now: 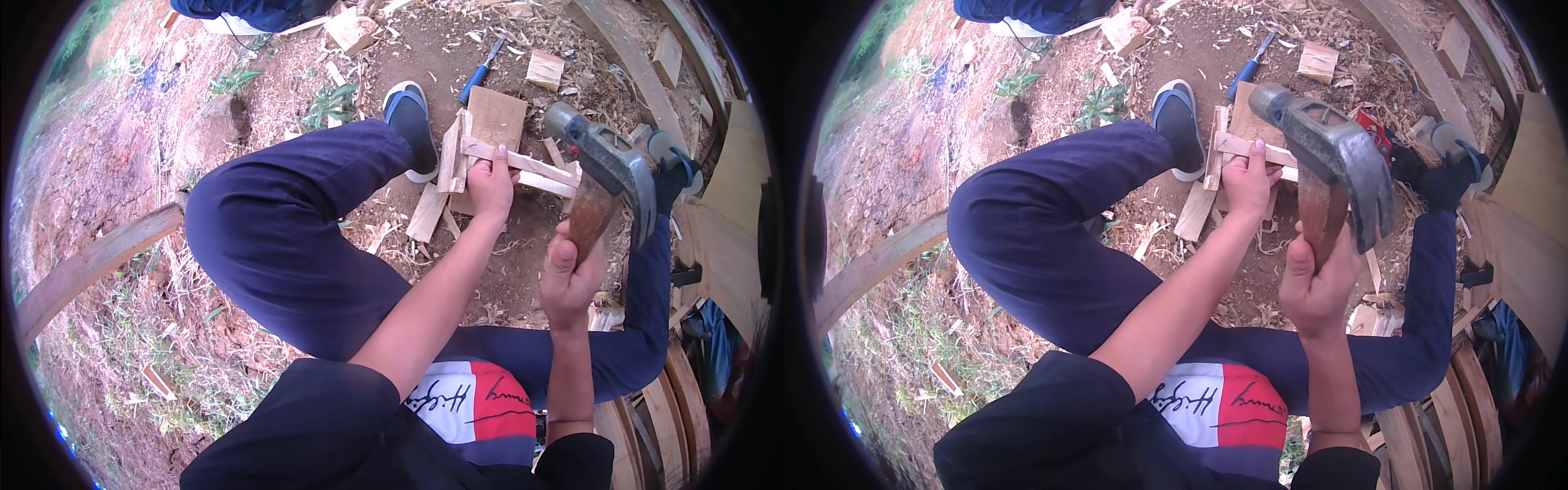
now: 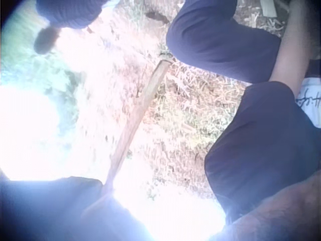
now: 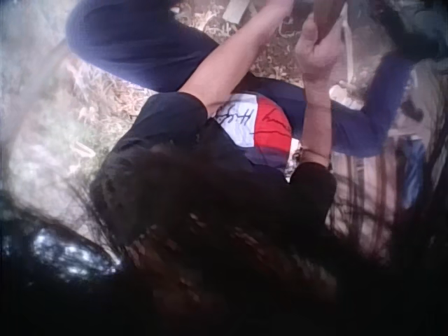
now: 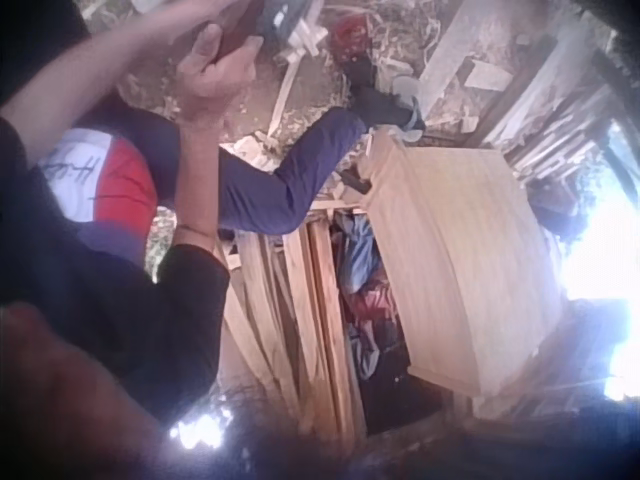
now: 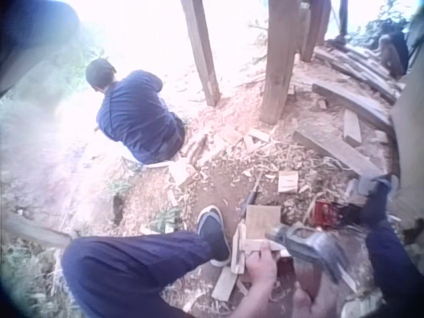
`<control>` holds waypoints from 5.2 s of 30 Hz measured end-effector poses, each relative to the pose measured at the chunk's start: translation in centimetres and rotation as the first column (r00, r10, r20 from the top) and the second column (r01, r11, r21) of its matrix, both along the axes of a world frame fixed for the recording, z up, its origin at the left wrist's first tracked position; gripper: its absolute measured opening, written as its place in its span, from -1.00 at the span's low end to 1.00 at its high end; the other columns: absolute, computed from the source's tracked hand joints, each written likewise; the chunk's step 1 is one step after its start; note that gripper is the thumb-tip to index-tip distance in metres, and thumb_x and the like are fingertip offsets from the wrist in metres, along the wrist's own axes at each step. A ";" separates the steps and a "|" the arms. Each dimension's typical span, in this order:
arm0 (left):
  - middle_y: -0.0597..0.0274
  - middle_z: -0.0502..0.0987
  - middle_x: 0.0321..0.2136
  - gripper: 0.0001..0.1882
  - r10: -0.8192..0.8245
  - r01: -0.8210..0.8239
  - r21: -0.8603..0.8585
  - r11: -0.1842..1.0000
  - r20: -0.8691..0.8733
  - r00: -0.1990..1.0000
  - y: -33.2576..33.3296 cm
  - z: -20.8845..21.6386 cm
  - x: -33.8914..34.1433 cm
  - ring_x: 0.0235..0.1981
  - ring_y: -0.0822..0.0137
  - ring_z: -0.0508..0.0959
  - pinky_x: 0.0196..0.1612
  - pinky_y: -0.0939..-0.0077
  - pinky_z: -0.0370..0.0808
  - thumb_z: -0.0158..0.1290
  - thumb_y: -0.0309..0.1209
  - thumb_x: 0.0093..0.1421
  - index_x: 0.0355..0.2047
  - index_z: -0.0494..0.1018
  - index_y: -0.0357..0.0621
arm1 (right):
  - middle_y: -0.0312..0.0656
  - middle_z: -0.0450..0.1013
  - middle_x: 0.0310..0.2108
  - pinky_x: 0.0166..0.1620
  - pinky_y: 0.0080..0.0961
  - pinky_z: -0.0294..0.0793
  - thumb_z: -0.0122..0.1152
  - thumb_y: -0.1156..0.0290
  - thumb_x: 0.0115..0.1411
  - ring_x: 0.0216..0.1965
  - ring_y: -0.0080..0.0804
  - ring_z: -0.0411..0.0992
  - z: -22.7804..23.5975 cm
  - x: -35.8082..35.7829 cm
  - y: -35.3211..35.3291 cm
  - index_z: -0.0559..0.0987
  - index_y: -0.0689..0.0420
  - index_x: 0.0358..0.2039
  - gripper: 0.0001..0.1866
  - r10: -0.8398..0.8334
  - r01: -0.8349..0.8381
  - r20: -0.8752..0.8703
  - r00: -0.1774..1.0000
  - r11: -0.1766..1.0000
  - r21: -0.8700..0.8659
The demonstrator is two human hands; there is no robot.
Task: The person sits on the ground and assembles a small wooden frame using a hammer to drive nails into the wood. They repeatedly adjust the pieces, hammer nails, and inspect the joints. Later, they use a red hand saw to cut a piece of wood and a chisel to shape it.
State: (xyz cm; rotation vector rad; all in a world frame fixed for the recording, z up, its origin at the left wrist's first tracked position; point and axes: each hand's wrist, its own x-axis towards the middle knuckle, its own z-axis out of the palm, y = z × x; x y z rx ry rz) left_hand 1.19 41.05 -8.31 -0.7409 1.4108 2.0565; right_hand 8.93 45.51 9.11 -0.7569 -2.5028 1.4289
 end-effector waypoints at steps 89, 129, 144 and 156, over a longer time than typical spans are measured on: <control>0.11 0.57 -0.27 -0.45 -0.815 0.913 -0.248 0.326 0.415 0.404 -4.7 9.3 -1.7 -0.35 0.31 0.62 -0.26 0.47 0.58 0.03 0.00 0.23 -0.10 0.43 -0.32 | 0.05 0.49 -0.38 -0.15 -0.24 0.39 -0.03 0.11 0.26 -0.28 -0.13 0.49 -9.6 0.4 10.2 0.45 0.31 -0.25 -0.57 -0.775 0.772 0.159 0.612 0.541 -0.332; 0.39 0.42 -0.58 -0.75 -0.977 0.844 -0.522 0.121 0.088 0.194 -5.1 5.4 -15.2 -0.57 0.58 0.34 -0.44 0.67 0.28 0.14 -0.22 0.18 -0.46 0.43 -0.12 | 0.04 0.02 0.17 0.11 0.04 0.15 0.23 0.18 0.05 0.19 0.00 0.09 -17.8 1.2 5.6 0.00 -0.24 0.29 -0.15 -0.541 0.542 -0.078 0.837 0.801 0.254; 0.38 0.22 -0.71 -0.55 -0.919 0.812 -0.447 0.375 -0.295 0.261 -8.9 9.8 -17.8 -0.65 0.50 0.26 -0.52 0.59 0.23 0.03 -0.01 0.22 -0.61 0.26 -0.06 | -0.12 0.49 -0.28 -0.16 -0.31 0.50 0.36 0.40 -0.01 -0.24 -0.15 0.49 -7.4 -2.6 7.4 0.45 0.10 -0.15 -0.60 -0.509 0.624 -0.431 0.745 0.761 0.180; 0.45 0.16 -0.77 -0.24 -0.605 0.864 -0.069 0.498 -0.742 0.289 -8.4 21.9 -9.8 -0.65 0.45 0.22 -0.29 0.43 0.24 -0.30 0.50 0.04 -0.65 0.18 -0.01 | -0.10 0.47 -0.09 -0.03 -0.46 0.47 0.28 0.45 0.11 -0.05 -0.30 0.46 10.6 4.2 10.2 0.41 0.18 -0.12 -0.66 -0.024 0.510 -0.852 0.523 0.810 0.290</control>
